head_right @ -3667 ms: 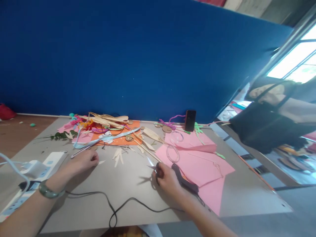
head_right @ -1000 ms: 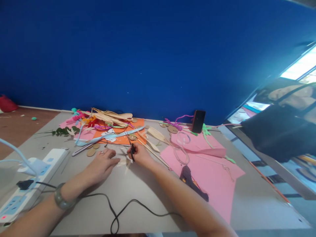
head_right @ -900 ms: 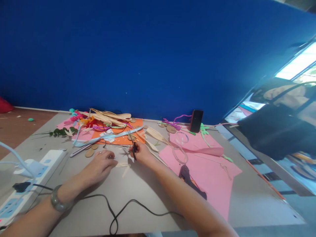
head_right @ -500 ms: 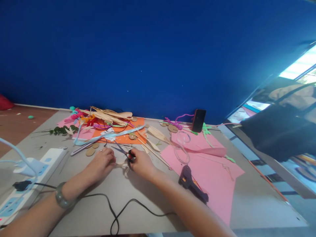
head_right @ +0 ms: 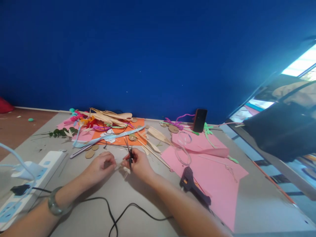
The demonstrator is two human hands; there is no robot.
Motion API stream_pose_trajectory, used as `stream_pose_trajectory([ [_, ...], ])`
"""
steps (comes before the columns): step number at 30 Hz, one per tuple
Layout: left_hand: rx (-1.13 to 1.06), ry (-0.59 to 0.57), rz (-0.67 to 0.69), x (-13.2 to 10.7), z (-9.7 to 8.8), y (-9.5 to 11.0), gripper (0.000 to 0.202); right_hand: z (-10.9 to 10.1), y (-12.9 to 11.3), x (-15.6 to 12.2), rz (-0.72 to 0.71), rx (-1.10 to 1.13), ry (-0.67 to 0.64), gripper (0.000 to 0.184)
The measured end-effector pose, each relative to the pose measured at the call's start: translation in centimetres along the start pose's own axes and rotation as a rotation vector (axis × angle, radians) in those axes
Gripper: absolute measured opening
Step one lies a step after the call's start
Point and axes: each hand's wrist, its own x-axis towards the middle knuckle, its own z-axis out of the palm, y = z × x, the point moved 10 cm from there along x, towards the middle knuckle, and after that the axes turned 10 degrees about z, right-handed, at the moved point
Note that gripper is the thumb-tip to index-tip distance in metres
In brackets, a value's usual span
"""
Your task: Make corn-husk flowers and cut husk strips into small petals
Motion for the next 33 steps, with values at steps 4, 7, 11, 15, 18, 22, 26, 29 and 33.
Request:
stream_pose_trajectory([
  [4,-0.118,-0.001,-0.018,-0.1,0.6,0.0,0.009,-0.5,-0.9,-0.6,-0.019,-0.019,0.037,0.013],
  [7,-0.224,-0.021,-0.07,-0.3,1.1,-0.4,0.014,-0.3,-1.0,-1.0,-0.01,-0.025,0.028,0.014],
  [11,-0.404,-0.05,-0.117,-0.5,2.0,-0.5,0.019,0.4,-0.9,-1.5,0.007,0.025,-0.02,0.019],
  [15,-0.539,-0.067,-0.193,-0.8,2.6,-0.6,0.02,0.2,-0.9,-1.6,0.038,0.054,-0.011,0.025],
  [18,-0.64,-0.123,-0.324,-1.4,3.4,-1.0,0.022,-0.3,-1.1,-1.6,0.054,0.065,0.004,0.027],
  [22,-0.686,-0.126,-0.351,-1.3,3.0,-0.8,0.025,-1.1,-1.4,-1.6,0.035,0.053,0.048,0.026],
  [26,-0.664,-0.024,-0.388,-1.3,2.1,-1.7,0.028,-1.8,-2.0,-1.9,-0.077,-0.005,0.124,0.021],
  [29,-0.681,0.052,-0.45,-1.8,2.1,-2.5,0.034,-2.6,-3.1,-2.9,-0.244,-0.215,0.264,0.009],
  [33,-0.854,-0.034,-0.492,-2.3,4.3,-2.0,0.037,-0.2,-5.2,-5.5,-0.618,-0.62,0.274,0.01],
])
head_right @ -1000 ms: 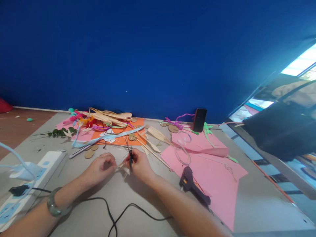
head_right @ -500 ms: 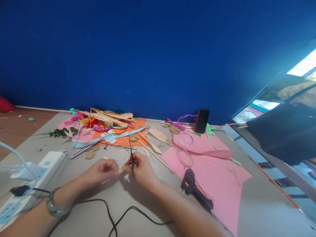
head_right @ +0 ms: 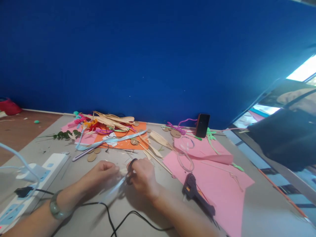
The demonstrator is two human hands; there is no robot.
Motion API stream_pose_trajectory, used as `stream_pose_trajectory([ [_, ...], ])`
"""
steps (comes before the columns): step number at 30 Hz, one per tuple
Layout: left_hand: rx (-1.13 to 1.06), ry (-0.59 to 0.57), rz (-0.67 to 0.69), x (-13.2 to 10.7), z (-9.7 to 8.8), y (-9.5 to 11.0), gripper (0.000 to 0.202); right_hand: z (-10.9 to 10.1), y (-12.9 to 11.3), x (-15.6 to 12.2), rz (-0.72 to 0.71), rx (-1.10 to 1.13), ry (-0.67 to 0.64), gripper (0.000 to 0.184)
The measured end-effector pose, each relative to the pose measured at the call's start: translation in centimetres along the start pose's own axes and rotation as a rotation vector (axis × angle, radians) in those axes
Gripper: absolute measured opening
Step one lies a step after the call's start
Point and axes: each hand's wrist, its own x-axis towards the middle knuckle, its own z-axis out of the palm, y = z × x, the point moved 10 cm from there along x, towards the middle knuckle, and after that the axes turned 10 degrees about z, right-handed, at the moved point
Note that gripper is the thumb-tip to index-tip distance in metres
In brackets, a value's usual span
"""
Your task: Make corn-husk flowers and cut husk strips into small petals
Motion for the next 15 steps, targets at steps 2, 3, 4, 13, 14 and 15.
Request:
stream_pose_trajectory([
  [2,-0.047,-0.036,-0.009,0.1,0.5,-0.3,0.038,0.7,-2.2,-1.0,-0.211,-0.134,-0.014,0.015],
  [3,-0.064,-0.037,-0.009,0.3,0.5,-0.4,0.037,1.0,-3.0,-1.5,-0.291,-0.192,-0.021,0.018],
  [4,-0.078,-0.03,-0.01,0.4,0.4,-0.6,0.036,1.4,-3.6,-1.9,-0.356,-0.242,-0.033,0.02],
  [13,-0.127,0.05,-0.006,0.7,-0.8,-0.9,0.03,2.1,-3.1,-2.3,-0.289,-0.097,-0.083,0.009],
  [14,-0.129,0.059,0.008,0.7,-0.9,-0.6,0.031,1.8,-2.1,-1.8,-0.173,-0.025,-0.064,0.004],
  [15,-0.131,0.067,0.022,0.7,-1.0,-0.4,0.031,1.6,-0.9,-1.4,-0.05,0.037,-0.053,0.003],
])
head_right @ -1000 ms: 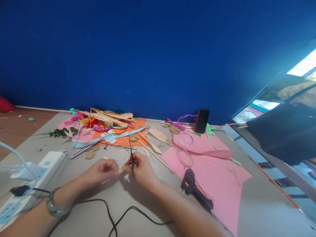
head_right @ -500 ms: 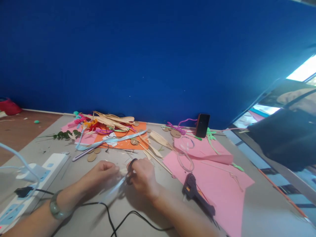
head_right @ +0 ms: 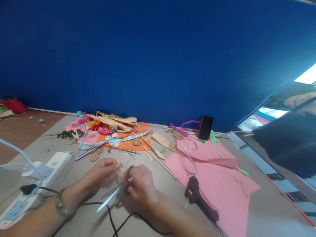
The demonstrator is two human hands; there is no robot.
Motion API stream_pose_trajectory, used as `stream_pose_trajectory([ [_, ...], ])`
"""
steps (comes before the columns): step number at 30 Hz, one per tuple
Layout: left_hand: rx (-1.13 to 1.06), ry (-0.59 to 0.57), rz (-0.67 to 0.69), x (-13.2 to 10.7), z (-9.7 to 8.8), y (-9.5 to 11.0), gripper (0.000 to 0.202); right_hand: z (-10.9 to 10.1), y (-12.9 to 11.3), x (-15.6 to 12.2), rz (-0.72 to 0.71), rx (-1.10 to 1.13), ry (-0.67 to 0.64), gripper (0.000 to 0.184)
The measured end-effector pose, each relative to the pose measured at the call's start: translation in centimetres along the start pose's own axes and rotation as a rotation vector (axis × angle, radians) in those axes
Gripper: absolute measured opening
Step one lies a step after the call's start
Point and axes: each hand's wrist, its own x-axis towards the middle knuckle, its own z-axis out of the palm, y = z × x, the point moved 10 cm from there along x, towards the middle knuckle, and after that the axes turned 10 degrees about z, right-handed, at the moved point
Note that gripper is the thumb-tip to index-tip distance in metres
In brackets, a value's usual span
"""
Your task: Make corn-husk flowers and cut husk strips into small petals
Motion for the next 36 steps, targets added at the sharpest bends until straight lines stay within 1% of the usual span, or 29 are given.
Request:
stream_pose_trajectory([
  [2,-0.01,0.022,0.033,0.1,-0.2,0.5,0.03,-0.1,2.1,0.4,0.231,0.1,-0.001,0.007],
  [4,-0.026,0.044,0.065,0.1,-0.2,1.0,0.027,0.2,3.5,0.6,0.41,0.197,-0.02,0.011],
  [6,-0.04,0.065,0.082,0.0,-0.2,1.3,0.025,0.7,4.0,0.8,0.519,0.323,-0.056,0.016],
  [8,-0.045,0.075,0.074,-0.2,0.0,1.5,0.024,1.2,4.0,0.9,0.578,0.461,-0.074,0.019],
  [11,-0.046,0.075,0.062,-0.4,0.3,1.6,0.023,1.8,4.1,1.0,0.628,0.604,-0.101,0.019],
  [15,-0.022,0.053,0.062,-0.4,0.4,1.4,0.02,2.3,4.3,0.8,0.675,0.673,-0.141,0.019],
  [18,-0.044,0.041,0.069,-0.3,0.5,1.3,0.023,2.6,4.7,0.8,0.708,0.706,-0.15,0.024],
  [21,-0.087,0.039,0.09,-0.2,0.6,1.3,0.026,2.9,5.1,0.7,0.759,0.721,-0.161,0.029],
  [24,-0.114,0.041,0.099,-0.1,0.6,1.2,0.029,3.0,5.6,0.6,0.792,0.728,-0.143,0.034],
  [26,-0.11,0.05,0.092,0.0,0.5,0.9,0.025,3.0,5.8,0.6,0.806,0.731,-0.131,0.036],
  [32,-0.064,0.091,0.086,0.0,0.1,0.5,0.019,3.0,5.6,0.6,0.796,0.719,-0.128,0.035],
  [36,-0.081,0.104,0.093,-0.2,0.0,0.6,0.019,3.2,5.4,0.6,0.78,0.695,-0.164,0.034],
])
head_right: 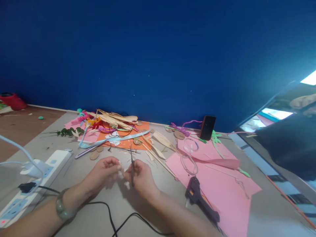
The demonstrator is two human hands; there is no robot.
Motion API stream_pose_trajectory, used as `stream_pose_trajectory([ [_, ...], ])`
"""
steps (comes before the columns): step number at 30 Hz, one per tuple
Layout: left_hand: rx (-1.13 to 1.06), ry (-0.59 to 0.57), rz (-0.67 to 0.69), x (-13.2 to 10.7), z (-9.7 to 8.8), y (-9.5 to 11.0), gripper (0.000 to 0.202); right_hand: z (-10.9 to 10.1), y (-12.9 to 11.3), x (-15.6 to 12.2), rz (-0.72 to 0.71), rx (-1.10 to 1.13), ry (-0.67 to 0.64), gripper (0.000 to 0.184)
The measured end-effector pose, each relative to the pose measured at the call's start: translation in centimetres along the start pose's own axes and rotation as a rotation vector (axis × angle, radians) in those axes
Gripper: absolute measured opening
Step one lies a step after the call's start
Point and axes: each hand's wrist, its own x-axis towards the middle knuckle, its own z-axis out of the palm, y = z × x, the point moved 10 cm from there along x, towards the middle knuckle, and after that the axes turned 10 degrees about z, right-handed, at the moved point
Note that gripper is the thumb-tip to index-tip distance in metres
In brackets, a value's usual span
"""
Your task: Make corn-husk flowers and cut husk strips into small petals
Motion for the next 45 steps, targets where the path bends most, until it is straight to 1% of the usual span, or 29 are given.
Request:
stream_pose_trajectory([
  [3,-0.015,0.021,0.019,0.0,-0.4,0.5,0.021,-0.2,-1.0,-0.2,-0.036,-0.108,-0.027,0.031],
  [6,-0.022,0.044,0.066,0.2,-0.9,1.3,0.021,0.3,-1.9,-0.6,-0.061,-0.361,-0.138,0.026],
  [8,-0.025,0.048,0.086,0.2,-1.1,1.7,0.021,0.4,-1.8,-0.9,-0.04,-0.553,-0.189,0.024],
  [10,-0.032,0.049,0.097,0.3,-1.2,1.9,0.021,0.3,-1.3,-0.9,-0.006,-0.69,-0.21,0.024],
  [14,-0.045,0.044,0.115,0.2,-1.1,2.1,0.02,0.5,-0.2,-0.8,0.04,-0.788,-0.244,0.028],
  [17,-0.047,0.044,0.118,0.2,-1.0,2.2,0.019,0.8,0.2,-0.6,0.053,-0.78,-0.264,0.031],
  [20,-0.039,0.049,0.108,0.1,-1.0,2.2,0.017,1.1,0.7,-0.5,0.073,-0.715,-0.304,0.03],
  [25,-0.017,0.074,0.061,0.1,-1.1,1.8,0.017,1.6,2.2,-0.8,0.18,-0.559,-0.391,0.024],
  [27,-0.006,0.077,0.06,0.1,-1.1,1.8,0.018,1.8,2.4,-0.9,0.2,-0.492,-0.413,0.026],
  [30,0.005,0.081,0.055,0.0,-1.1,1.8,0.019,2.1,2.3,-1.0,0.187,-0.436,-0.438,0.031],
  [36,0.008,0.08,0.03,-0.2,-1.0,1.8,0.021,2.2,2.4,-0.8,0.21,-0.387,-0.45,0.038],
  [41,0.003,0.065,0.036,0.0,-1.1,1.7,0.022,2.1,2.8,-0.5,0.177,-0.38,-0.456,0.041],
  [45,-0.002,0.059,0.051,0.0,-1.0,1.8,0.023,1.8,3.3,-0.3,0.173,-0.381,-0.43,0.041],
])
